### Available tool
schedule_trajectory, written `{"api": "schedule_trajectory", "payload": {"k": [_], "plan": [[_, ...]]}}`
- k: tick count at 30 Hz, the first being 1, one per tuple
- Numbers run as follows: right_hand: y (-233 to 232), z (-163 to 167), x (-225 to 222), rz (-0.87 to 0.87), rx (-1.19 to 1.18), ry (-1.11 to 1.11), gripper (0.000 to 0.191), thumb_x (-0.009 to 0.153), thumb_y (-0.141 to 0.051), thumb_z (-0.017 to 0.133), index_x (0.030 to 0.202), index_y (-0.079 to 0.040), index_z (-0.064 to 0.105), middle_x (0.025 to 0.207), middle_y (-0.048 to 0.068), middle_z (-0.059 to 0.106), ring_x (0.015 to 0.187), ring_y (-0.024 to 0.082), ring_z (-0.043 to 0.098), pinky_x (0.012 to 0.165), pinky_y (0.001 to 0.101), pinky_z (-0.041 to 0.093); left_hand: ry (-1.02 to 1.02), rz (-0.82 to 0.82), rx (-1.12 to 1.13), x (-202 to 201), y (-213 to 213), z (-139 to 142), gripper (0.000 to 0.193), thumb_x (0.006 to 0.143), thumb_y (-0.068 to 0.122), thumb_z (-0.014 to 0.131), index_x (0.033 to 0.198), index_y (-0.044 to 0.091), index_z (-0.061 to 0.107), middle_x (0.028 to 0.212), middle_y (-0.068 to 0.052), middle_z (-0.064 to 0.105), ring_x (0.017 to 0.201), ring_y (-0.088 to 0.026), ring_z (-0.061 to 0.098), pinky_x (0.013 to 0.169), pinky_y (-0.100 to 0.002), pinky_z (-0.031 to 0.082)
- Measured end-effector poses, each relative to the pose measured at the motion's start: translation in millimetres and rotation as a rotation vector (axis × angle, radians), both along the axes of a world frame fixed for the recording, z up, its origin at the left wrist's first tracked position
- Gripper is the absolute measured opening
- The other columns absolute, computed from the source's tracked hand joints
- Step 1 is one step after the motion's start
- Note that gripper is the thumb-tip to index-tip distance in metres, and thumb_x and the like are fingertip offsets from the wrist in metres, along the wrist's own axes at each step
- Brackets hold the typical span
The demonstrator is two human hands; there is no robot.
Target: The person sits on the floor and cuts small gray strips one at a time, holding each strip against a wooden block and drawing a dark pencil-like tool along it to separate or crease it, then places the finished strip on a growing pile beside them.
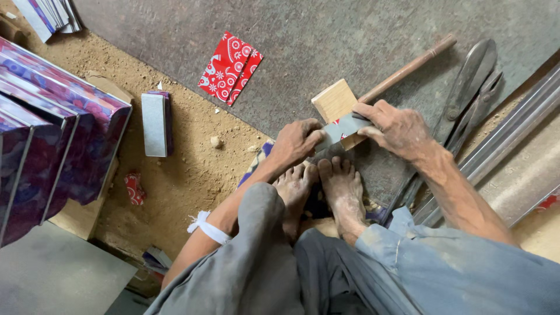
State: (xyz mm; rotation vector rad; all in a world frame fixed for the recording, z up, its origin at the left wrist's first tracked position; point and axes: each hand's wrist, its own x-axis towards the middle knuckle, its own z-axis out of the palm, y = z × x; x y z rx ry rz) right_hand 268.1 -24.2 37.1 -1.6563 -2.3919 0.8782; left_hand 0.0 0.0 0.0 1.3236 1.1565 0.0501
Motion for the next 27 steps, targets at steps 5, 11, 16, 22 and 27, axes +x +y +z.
{"api": "schedule_trajectory", "payload": {"k": [5,11,16,22,27], "plan": [[15,-8,2,0.064,-0.004,0.014,0.05,0.086,-0.029,0.076,0.132,-0.017,0.06,0.113,0.01,0.068,0.089,0.033,0.071,0.069,0.0419,0.058,0.077,-0.158,0.08,16,5,-41,0.047,0.092,0.049,0.064,0.093,0.003,0.076,0.073,-0.019,0.071,0.07,-0.034,0.072,0.066,-0.046,0.054],[0,-11,5,-0.094,0.113,0.024,0.061,0.086,-0.03,0.075,0.139,-0.002,0.06,0.115,0.017,0.07,0.088,0.036,0.071,0.068,0.0405,0.058,0.093,-0.062,0.091,25,-11,-57,0.041,0.089,0.043,0.061,0.099,0.005,0.074,0.081,-0.023,0.071,0.078,-0.04,0.072,0.071,-0.05,0.055],[-33,2,20,-0.498,-0.051,0.308,0.023,0.11,-0.022,0.058,0.105,-0.007,0.074,0.1,0.012,0.075,0.086,0.02,0.075,0.069,0.032,0.058,0.165,0.014,0.133,36,-24,-45,0.037,0.092,0.038,0.059,0.097,0.005,0.075,0.085,-0.025,0.071,0.084,-0.044,0.07,0.075,-0.053,0.053],[-59,11,5,-0.352,-0.013,0.293,0.017,0.102,-0.017,0.067,0.105,-0.003,0.075,0.101,0.013,0.077,0.087,0.023,0.074,0.074,0.0337,0.059,0.181,0.031,0.119,40,-22,-39,0.035,0.091,0.038,0.058,0.097,0.006,0.074,0.085,-0.024,0.071,0.084,-0.045,0.069,0.075,-0.054,0.053],[-56,-3,-6,-0.321,-0.045,0.369,0.022,0.097,-0.015,0.068,0.111,-0.001,0.074,0.104,0.015,0.076,0.084,0.023,0.075,0.071,0.0332,0.059,0.18,0.035,0.124,43,-26,-39,0.034,0.092,0.037,0.058,0.097,0.007,0.073,0.085,-0.024,0.071,0.084,-0.044,0.069,0.075,-0.054,0.053]]}}
